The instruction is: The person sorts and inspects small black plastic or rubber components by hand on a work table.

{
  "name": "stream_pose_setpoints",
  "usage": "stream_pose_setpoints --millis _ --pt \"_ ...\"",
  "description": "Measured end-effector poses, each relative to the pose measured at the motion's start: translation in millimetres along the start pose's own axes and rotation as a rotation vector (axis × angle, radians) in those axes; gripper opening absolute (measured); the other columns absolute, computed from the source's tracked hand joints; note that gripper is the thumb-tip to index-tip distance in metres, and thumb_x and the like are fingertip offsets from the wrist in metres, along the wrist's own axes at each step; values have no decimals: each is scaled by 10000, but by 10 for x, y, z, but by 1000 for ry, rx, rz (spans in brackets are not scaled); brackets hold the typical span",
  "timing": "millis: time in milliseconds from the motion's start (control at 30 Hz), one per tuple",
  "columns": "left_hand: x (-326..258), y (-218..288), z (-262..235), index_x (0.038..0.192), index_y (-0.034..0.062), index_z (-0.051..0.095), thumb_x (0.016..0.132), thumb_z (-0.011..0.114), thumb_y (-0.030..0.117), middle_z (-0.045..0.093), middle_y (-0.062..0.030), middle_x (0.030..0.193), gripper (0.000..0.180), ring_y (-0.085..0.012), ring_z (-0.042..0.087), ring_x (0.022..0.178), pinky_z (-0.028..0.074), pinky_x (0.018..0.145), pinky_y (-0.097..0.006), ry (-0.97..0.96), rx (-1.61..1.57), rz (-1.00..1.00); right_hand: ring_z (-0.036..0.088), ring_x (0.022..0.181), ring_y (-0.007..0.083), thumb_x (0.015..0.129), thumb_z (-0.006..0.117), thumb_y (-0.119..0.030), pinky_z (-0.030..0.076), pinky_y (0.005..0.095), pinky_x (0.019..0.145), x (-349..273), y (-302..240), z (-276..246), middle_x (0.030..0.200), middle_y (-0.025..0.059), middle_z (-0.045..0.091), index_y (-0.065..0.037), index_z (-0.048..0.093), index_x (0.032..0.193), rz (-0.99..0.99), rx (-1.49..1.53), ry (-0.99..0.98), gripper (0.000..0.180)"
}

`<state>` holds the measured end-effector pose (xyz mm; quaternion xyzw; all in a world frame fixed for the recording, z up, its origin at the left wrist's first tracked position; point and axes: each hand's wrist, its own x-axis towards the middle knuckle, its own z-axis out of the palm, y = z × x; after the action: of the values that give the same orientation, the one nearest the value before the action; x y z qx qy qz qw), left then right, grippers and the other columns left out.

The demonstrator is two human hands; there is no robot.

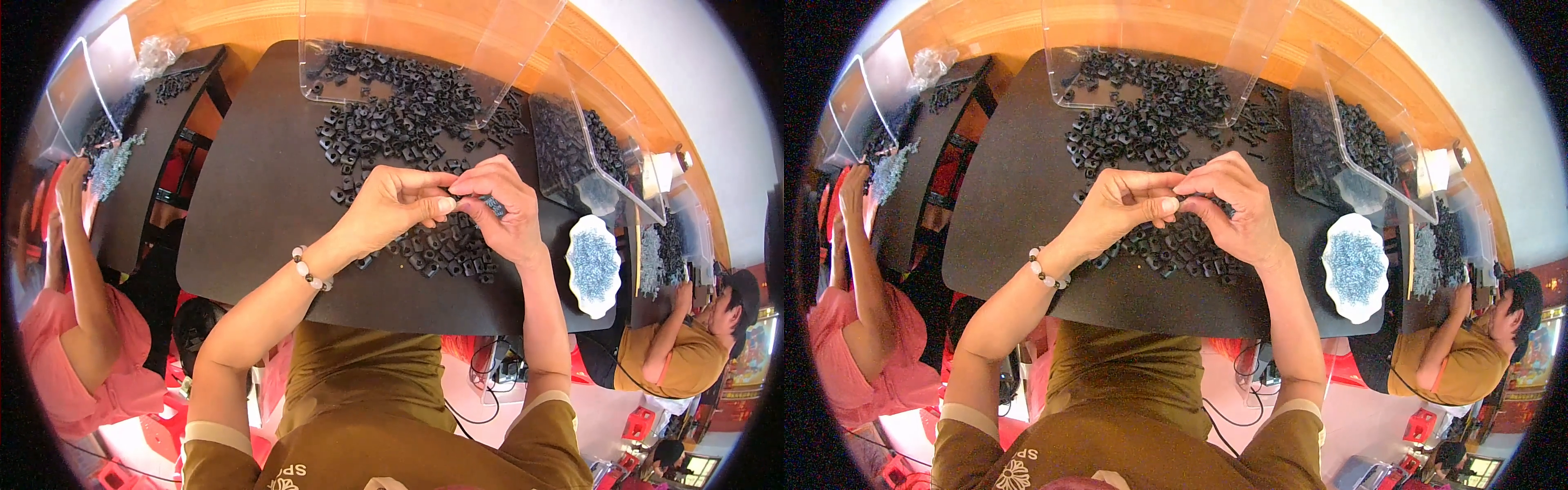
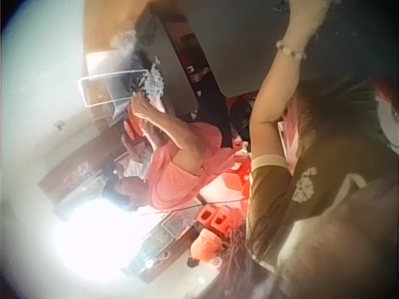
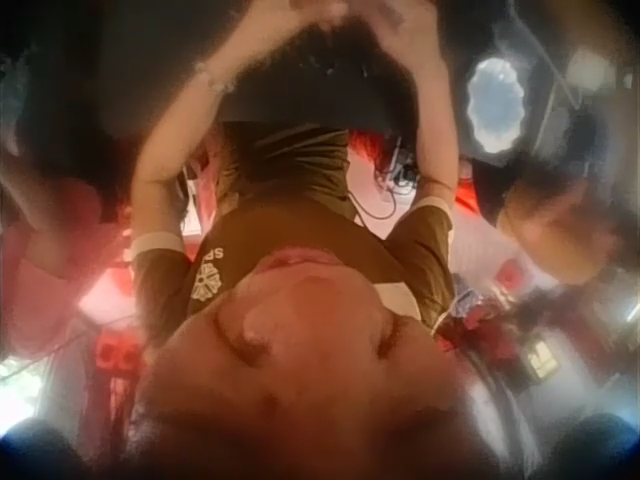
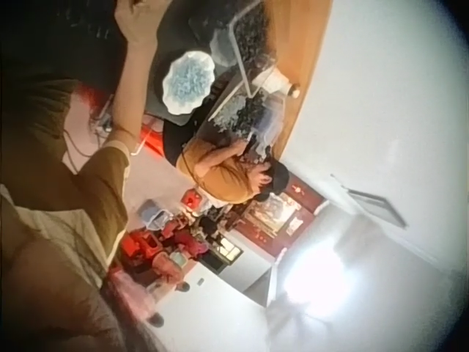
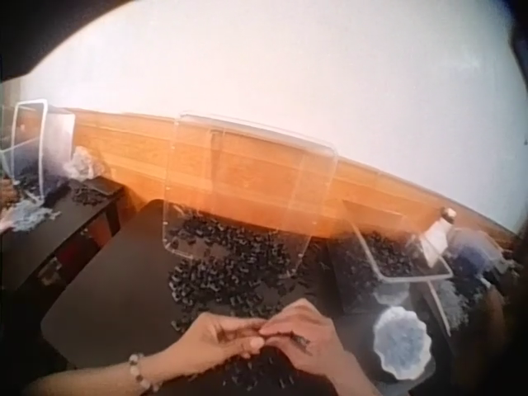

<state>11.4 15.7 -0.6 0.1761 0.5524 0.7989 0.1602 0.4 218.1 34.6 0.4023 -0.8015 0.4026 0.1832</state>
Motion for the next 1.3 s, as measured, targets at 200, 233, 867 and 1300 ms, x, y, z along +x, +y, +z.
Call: stream_pose_setpoints --millis 200,233,867,1300 --pt "1 -6 -45 1126 -2 696 895 708 137 694 -14 810 270 -48 590 680 517 637 -213 59 116 -2 617 790 164 772 768 -45 507 275 680 1 31 -13 884 55 679 -78 712 975 96 27 -30 212" --pt "14 -11 -49 1126 -2 696 895 708 137 694 -14 810 270 -48 590 680 517 637 -213 59 115 1 618 760 147 795 759 -59 506 269 675 -19 39 -36 877 55 677 -78 712 985 246 94 -28 197" --pt "173 -8 -316 1075 33 728 909 697 146 611 43 797 202 -27 489 686 422 632 -198 711 171 376 622 677 154 876 639 -83 482 299 645 453 596 80 780 116 689 -15 693 945 481 -287 -225 111" --pt "159 6 -275 1062 24 728 906 696 141 579 45 783 197 -25 474 684 409 623 -199 705 182 357 574 639 106 855 688 -95 465 275 605 496 458 137 731 67 668 -8 693 948 444 -187 -390 127"
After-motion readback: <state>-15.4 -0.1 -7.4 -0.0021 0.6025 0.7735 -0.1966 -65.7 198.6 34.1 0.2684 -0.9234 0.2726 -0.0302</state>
